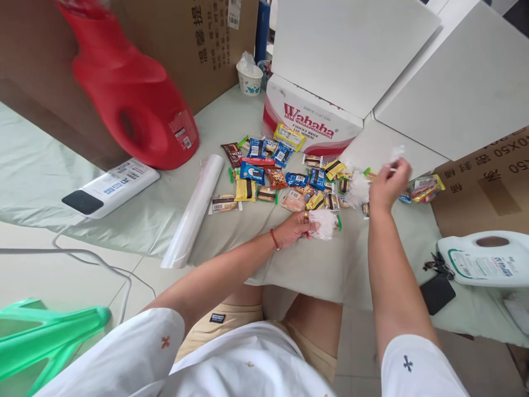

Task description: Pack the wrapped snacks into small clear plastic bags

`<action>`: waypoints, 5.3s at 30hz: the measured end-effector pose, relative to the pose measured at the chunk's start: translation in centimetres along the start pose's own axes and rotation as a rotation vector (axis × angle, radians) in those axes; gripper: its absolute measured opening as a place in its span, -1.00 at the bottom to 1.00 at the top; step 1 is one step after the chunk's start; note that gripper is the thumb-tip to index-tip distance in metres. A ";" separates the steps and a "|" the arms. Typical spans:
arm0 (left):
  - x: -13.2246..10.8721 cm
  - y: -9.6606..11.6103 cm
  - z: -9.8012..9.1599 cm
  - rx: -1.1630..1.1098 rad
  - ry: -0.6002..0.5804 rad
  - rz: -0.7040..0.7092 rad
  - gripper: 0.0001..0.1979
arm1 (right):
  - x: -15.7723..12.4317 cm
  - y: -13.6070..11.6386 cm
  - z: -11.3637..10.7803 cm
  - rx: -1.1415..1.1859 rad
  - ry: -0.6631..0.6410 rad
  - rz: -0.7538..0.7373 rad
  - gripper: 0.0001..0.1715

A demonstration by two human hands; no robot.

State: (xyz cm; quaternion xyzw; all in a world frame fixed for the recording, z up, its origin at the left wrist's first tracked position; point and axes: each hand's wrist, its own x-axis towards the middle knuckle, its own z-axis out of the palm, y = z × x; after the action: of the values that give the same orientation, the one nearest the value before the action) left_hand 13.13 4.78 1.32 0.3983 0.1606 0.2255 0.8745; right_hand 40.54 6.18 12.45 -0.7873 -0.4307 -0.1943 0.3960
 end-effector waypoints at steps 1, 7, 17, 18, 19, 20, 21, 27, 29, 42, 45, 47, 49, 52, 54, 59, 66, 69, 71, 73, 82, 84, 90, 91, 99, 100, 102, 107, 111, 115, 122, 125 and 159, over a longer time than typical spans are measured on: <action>0.0 0.0 -0.1 -0.010 -0.002 -0.003 -0.45 | 0.8 -0.4 1.1 -0.026 -0.098 0.017 -0.54; 0.1 0.1 -0.2 -0.114 0.034 0.033 -0.32 | -5.2 -2.3 0.9 0.165 -0.244 0.142 -0.51; 0.3 -1.3 0.5 0.175 0.088 0.068 -0.38 | -21.5 -5.6 -3.2 0.998 -0.522 0.688 -0.53; 0.3 -1.2 0.5 0.208 0.130 0.098 -0.38 | -21.6 -5.8 -3.0 0.993 -0.472 0.689 -0.55; 0.2 -1.1 0.5 0.241 0.177 0.141 -0.39 | -21.5 -6.0 -2.8 0.980 -0.415 0.691 -0.56; 0.2 -0.8 0.4 0.270 0.222 0.191 -0.41 | -21.5 -6.1 -2.7 0.957 -0.354 0.694 -0.56; 0.1 -0.6 0.4 0.293 0.246 0.229 -0.45 | -21.4 -6.2 -2.5 0.925 -0.292 0.696 -0.55; -0.2 0.3 0.3 0.299 0.078 0.180 -0.50 | -21.6 -6.2 -2.3 0.808 -0.192 0.706 -0.48; -0.1 0.1 0.2 0.281 0.059 0.168 -0.47 | -21.8 -6.1 -2.6 0.849 -0.259 0.739 -0.46; -0.2 -0.1 0.3 0.181 0.047 0.052 -0.47 | -23.2 -5.3 -4.6 0.880 -0.302 0.725 -0.51; -0.1 -0.1 0.2 0.173 0.045 0.023 -0.47 | -23.1 -4.8 -4.9 0.901 -0.294 0.774 -0.49; 0.0 -0.1 0.2 0.146 0.061 0.014 -0.46 | -23.1 -4.7 -5.4 0.807 -0.206 0.721 -0.53; 0.0 -0.1 0.1 0.107 0.071 0.027 -0.45 | -23.3 -4.9 -5.8 0.696 -0.157 0.614 -0.57; -0.1 0.0 0.1 0.072 0.032 0.038 -0.45 | -23.5 -5.3 -5.9 0.617 -0.304 0.482 -0.61; -0.2 0.2 0.1 0.064 0.006 0.034 -0.44 | -23.6 -5.4 -5.8 0.622 -0.385 0.481 -0.64; -0.4 0.4 0.4 0.098 0.027 0.040 -0.43 | -23.6 -5.3 -5.4 0.780 -0.313 0.651 -0.63; -0.1 0.1 0.3 0.199 0.050 0.023 -0.45 | -22.5 -5.3 -6.3 0.978 -0.339 0.779 -0.55; -0.3 0.7 -0.1 0.038 0.076 0.003 -0.45 | -21.9 -4.1 -7.4 1.076 -0.306 0.857 -0.52; -0.3 1.0 -0.2 -0.056 0.089 -0.013 -0.43 | -21.9 -2.9 -8.2 1.113 -0.305 0.914 -0.51; -0.4 1.2 -0.2 -0.095 0.087 -0.023 -0.43 | -22.3 -1.7 -8.7 1.108 -0.336 0.964 -0.50; -0.5 0.8 -0.1 -0.148 -0.007 -0.122 -0.41 | -22.0 -1.2 -10.5 0.595 -0.220 0.302 -0.19; -0.4 0.7 -0.1 -0.122 0.006 -0.114 -0.41 | -21.2 -2.1 -10.4 0.475 -0.349 0.103 -0.20; -0.3 0.5 0.0 -0.020 -0.029 -0.085 -0.39 | -21.2 -3.5 -8.4 0.452 -0.432 0.128 -0.81; -0.3 0.5 0.0 -0.001 -0.044 -0.082 -0.41 | -21.5 -3.4 -8.2 0.507 -0.417 0.205 -0.80; -0.2 0.3 -0.5 0.001 -0.082 -0.152 -0.46 | -21.8 -0.8 -9.2 0.959 -0.016 0.926 -0.50; -0.2 0.4 -0.5 -0.013 -0.071 -0.141 -0.46 | -21.9 -0.4 -9.6 0.965 -0.018 0.961 -0.49; -0.2 0.5 -0.4 -0.044 -0.054 -0.108 -0.45 | -22.4 0.1 -10.3 0.956 -0.073 1.015 -0.47; -0.1 0.7 -0.5 -0.094 -0.005 -0.033 -0.46 | -24.0 0.4 -11.1 0.904 -0.223 0.973 -0.48; -0.4 0.9 -0.6 -0.115 -0.071 -0.051 -0.54 | -23.7 0.2 -10.8 0.808 -0.233 0.871 -0.33; -0.8 1.3 -0.4 -0.136 -0.135 -0.100 -0.56 | -22.4 -0.6 -9.9 0.954 -0.405 0.843 -0.08; -0.4 1.2 0.0 0.130 0.111 0.208 -0.46 | -21.0 -2.8 -8.2 0.841 -0.515 0.807 -0.48; -0.3 1.0 0.0 0.157 0.126 0.213 -0.50 | -20.6 -3.5 -8.1 0.770 -0.431 0.623 -0.56; 0.0 0.7 -0.1 0.268 0.166 0.092 -0.53 | -22.2 2.7 -13.1 0.414 -0.339 0.821 -0.40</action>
State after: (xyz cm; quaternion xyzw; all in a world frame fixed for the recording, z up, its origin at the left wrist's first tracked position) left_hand 12.89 5.24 1.83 0.4983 0.2423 0.2740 0.7861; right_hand 30.97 -16.72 4.84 -0.8174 -0.1727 0.1984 0.5124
